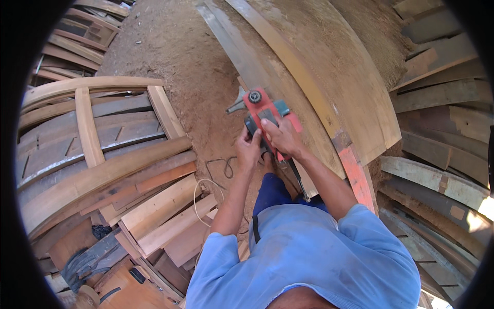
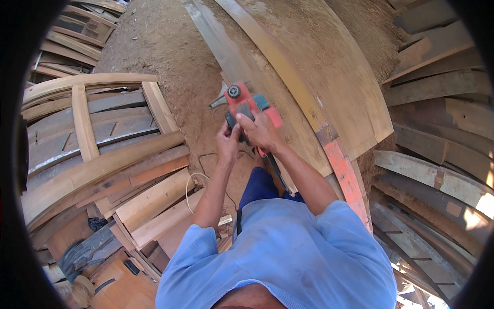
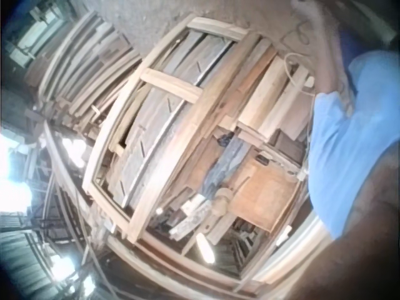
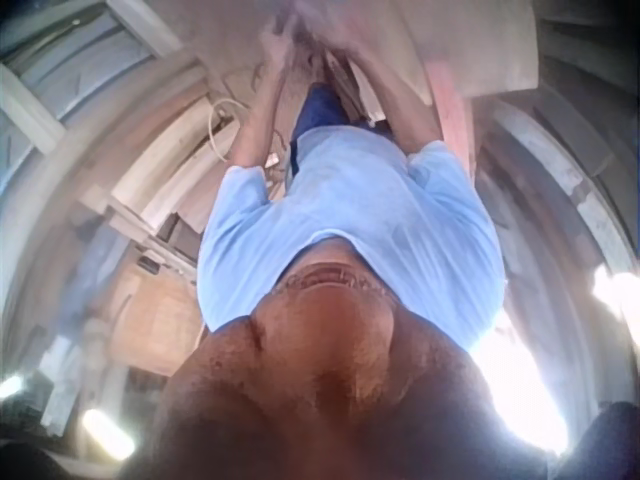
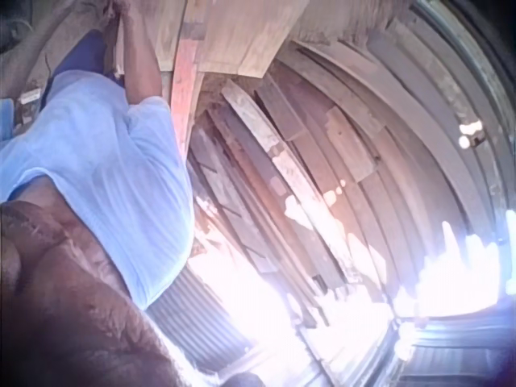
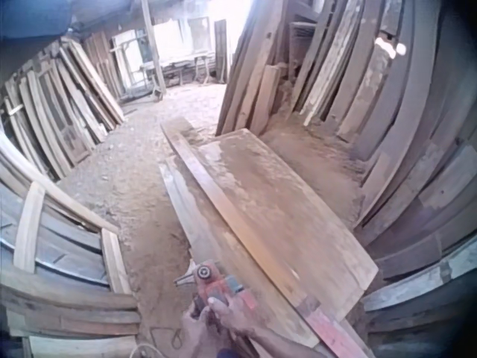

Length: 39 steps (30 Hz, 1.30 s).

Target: The person planes a wooden board using an electric planer, touches the wood surface by hand, handles wooden pieces, and planes the board again.

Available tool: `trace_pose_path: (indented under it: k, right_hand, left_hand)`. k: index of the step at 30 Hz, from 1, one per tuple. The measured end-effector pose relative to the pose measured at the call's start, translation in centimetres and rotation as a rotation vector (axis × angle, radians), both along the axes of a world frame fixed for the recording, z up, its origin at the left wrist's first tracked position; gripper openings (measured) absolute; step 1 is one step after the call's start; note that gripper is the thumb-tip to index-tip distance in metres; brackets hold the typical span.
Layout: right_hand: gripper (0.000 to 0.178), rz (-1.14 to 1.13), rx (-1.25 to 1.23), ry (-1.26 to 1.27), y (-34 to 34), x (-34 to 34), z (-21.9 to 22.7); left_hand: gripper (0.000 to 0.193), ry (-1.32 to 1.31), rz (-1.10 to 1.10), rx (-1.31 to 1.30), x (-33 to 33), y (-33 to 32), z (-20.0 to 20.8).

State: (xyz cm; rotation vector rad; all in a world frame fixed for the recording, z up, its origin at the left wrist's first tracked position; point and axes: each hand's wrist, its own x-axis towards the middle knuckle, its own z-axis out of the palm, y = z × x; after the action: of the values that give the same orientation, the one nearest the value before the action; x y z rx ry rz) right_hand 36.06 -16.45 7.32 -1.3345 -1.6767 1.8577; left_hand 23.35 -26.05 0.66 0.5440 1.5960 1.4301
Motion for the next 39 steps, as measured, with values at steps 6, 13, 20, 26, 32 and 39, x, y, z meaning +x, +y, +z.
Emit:
trace_pose_path:
  k: [6,13,20,26,32,39]
  right_hand:
    - [0.050,-0.066,0.162,0.092,7.5,-8.4,-0.7]
    - [0.074,-0.043,-0.012,0.050,9.6,-9.3,0.1]
    - [0.051,-0.076,0.049,0.096,0.1,-0.6,0.5]
    - [0.042,-0.034,0.028,-0.019,-11.8,10.5,0.6]
    - [0.043,-0.041,-0.175,-0.016,-19.0,16.9,1.1]
    - [0.050,-0.058,-0.052,-0.045,-11.9,10.3,0.4]
  left_hand:
    - [0.033,-0.001,-0.006,0.059,-8.2,8.2,-0.4]
    - [0.030,-0.082,-0.002,0.133,-9.9,10.2,-1.5]
    - [0.030,0.086,-0.076,-0.040,-0.7,0.5,2.1]
    - [0.036,-0.002,-0.122,-0.098,9.8,-11.7,1.8]
    - [0.043,0.050,-0.154,-0.154,15.6,-19.4,0.4]
    - [0.042,-0.078,-0.041,-0.032,10.2,-11.2,1.3]
